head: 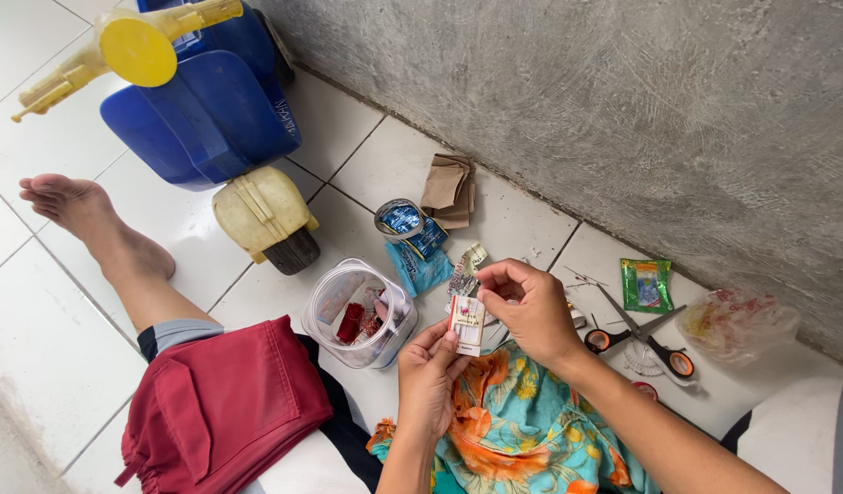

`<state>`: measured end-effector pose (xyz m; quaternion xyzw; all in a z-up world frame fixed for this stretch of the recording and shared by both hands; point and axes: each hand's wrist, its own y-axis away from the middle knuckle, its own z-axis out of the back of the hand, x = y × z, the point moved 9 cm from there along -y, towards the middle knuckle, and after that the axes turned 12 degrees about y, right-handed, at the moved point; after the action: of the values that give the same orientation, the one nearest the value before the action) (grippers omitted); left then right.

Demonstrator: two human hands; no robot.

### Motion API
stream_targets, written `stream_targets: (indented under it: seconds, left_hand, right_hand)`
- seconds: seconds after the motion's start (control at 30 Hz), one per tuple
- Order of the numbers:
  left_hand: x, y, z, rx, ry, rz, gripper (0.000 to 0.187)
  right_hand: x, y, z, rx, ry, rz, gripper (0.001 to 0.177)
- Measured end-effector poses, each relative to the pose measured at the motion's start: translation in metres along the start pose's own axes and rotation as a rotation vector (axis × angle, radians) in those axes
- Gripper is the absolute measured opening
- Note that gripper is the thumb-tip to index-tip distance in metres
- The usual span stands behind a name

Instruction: The person sits on a tiled floor and organizes sewing supplies by picking up spools of thread, needles, and small packets, then placing them into a clear plastic container. The person also handles a pair of scissors and a small plastic bag containing a yellow item.

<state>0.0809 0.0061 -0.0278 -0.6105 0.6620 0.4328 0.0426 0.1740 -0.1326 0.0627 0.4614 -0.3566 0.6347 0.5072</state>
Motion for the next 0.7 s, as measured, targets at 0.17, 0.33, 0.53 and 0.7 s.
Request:
stream_targets:
  seconds: [0.17,0.33,0.53,0.7]
  left_hand:
    - [-0.003,0.002,0.001,0.0,-0.003,-0.002,0.033]
    - [-0.003,0.003,0.0,0.01,0.031,0.009,0.033]
    - [-0.001,0.002,0.004,0.01,0.026,0.014,0.033]
    - [0.004,-0.001,0.009,0.005,0.031,0.008,0.032]
  right_hand:
    - [-0.003,0.002,-0.005,-0.034,0.049,-0.012,0.015]
    - [-0.002,0.004,-0.006,-0.054,0.094,-0.007,0.013]
    - [0.014,0.011,-0.004,-0.124,0.284,0.052,0.013]
    - [0.044,0.019,-0.008,-0.173,0.526,0.337,0.011]
